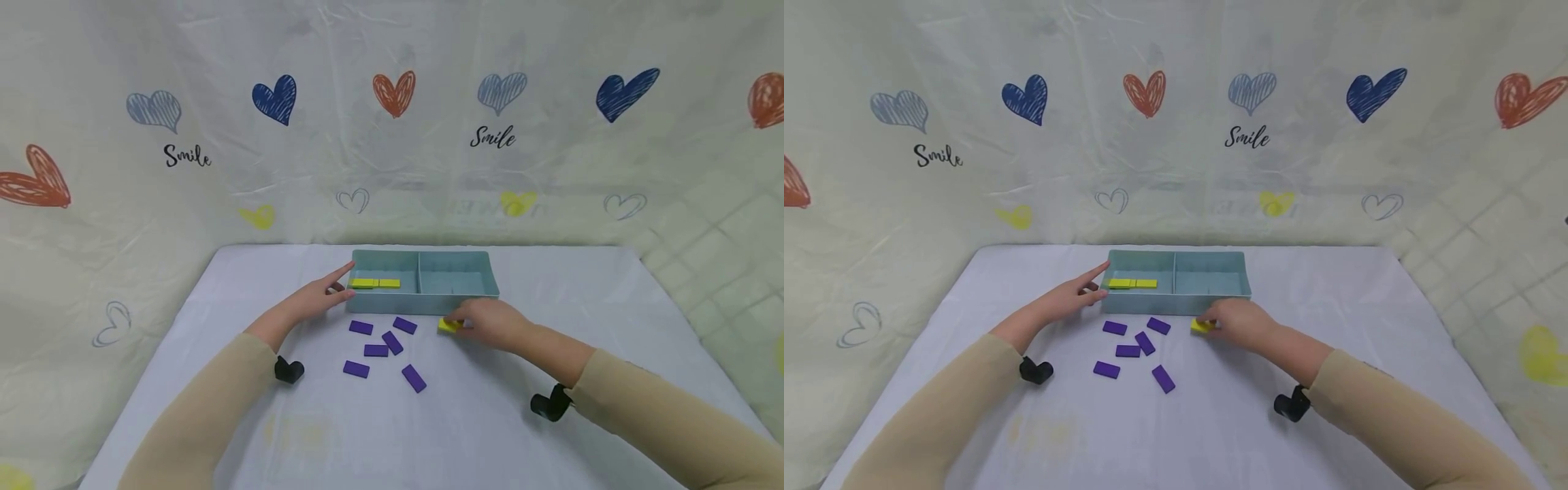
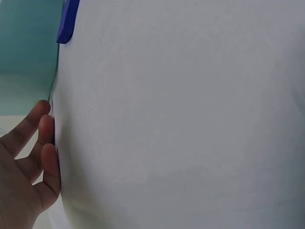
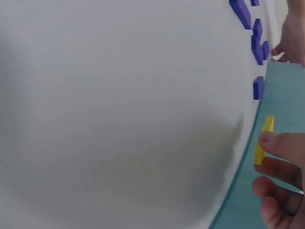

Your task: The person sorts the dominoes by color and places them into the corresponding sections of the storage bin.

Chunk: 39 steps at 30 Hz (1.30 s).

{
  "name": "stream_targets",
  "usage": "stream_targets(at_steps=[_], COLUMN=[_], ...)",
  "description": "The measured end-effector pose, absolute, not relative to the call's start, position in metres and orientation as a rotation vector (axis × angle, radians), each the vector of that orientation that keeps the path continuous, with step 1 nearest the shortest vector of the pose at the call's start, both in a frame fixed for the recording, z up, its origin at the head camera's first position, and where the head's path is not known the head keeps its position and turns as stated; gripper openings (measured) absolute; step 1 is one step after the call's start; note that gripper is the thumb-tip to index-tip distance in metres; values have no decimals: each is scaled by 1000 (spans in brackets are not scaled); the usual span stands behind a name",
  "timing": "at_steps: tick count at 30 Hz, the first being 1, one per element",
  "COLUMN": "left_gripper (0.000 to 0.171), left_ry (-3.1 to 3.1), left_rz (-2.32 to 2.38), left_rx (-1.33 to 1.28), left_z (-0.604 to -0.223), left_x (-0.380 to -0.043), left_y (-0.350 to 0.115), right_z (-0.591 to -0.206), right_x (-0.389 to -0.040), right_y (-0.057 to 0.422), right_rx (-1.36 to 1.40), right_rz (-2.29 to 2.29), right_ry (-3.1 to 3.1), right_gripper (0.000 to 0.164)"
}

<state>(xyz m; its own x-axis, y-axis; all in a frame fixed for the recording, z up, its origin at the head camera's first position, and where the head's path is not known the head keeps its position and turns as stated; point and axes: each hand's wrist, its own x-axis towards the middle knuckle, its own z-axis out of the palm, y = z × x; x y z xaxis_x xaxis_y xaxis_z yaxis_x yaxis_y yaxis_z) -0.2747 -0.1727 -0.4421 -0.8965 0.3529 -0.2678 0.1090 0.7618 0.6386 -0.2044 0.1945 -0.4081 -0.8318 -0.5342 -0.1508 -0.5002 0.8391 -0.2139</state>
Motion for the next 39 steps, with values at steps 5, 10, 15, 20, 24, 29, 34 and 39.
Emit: stream_targets(at_steps=[5, 10, 15, 20, 24, 29, 34, 39], left_gripper=[76, 73, 74, 78, 80, 80, 78, 76], left_ry=[2591, 2594, 2598, 2596, 2586, 2588, 2588, 2597], left_rz=[906, 911, 909, 909, 912, 912, 917, 911], left_rx=[345, 343, 348, 344, 342, 347, 364, 378], left_z=[-443, -444, -445, -446, -444, -444, -446, -446], left_x=[-275, -277, -278, -277, -276, -277, -277, -277], left_y=[-175, -175, -177, -178, -178, -178, -177, -175], right_z=[-397, -384, -366, -355, -352, -351, -352, -350], right_x=[-203, -204, -206, -213, -221, -233, -245, -256], right_y=[195, 197, 198, 197, 192, 178, 159, 138], right_rx=[-839, -869, -915, -895, -867, -889, -875, -851], right_rz=[-264, -288, -347, -386, -396, -361, -351, -370], right_ry=[2808, 2836, 2880, 2876, 2874, 2868, 2844, 2813], right_gripper=[28, 30, 32, 32, 32, 31, 30, 30])
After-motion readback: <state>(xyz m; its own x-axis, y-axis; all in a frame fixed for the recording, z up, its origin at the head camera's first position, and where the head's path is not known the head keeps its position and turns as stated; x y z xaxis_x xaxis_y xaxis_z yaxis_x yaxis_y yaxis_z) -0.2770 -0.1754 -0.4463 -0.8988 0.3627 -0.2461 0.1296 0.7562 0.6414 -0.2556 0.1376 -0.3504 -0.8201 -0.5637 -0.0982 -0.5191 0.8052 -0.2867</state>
